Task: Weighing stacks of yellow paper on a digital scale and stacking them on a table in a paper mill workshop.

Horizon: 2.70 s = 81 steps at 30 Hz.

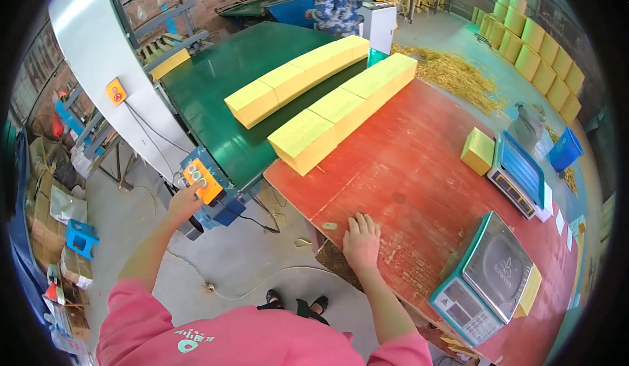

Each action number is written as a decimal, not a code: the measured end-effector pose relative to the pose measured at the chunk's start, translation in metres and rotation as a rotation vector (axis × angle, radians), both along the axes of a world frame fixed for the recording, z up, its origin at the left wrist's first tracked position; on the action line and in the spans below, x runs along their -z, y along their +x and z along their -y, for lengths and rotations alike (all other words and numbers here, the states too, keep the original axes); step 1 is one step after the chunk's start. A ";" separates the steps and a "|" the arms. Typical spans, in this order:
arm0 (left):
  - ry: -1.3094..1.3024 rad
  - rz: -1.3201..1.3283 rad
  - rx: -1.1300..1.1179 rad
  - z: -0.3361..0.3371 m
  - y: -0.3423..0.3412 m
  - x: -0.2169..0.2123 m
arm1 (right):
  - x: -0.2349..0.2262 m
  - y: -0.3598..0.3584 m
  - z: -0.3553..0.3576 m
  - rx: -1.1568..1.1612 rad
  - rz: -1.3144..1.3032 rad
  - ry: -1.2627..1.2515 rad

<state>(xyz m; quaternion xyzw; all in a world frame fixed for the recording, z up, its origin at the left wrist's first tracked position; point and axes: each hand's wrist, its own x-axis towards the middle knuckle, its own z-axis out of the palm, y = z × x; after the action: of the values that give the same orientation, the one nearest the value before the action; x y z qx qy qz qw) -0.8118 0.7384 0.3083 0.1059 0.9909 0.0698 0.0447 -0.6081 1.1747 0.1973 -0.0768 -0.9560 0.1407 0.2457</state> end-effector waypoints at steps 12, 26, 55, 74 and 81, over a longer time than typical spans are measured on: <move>-0.021 -0.054 0.023 -0.001 -0.003 0.002 | 0.003 0.002 -0.005 -0.024 -0.019 -0.069; -0.055 -0.034 -0.008 -0.001 -0.007 0.004 | 0.001 0.000 -0.003 -0.027 -0.052 -0.066; -0.077 -0.117 0.125 0.006 -0.009 0.000 | 0.004 0.001 -0.010 0.016 -0.183 -0.275; 0.147 -0.309 0.667 -0.149 -0.051 -0.084 | -0.003 0.000 -0.007 0.236 -0.260 -0.353; 0.333 -0.494 1.163 -0.327 -0.101 -0.013 | 0.004 -0.001 -0.004 0.456 -0.340 -0.342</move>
<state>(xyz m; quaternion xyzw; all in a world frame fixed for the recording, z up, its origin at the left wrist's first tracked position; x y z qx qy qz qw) -0.9124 1.0652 0.3214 0.6432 0.7289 0.1605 -0.1708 -0.6095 1.1785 0.1934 -0.3041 -0.8221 0.2513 0.4104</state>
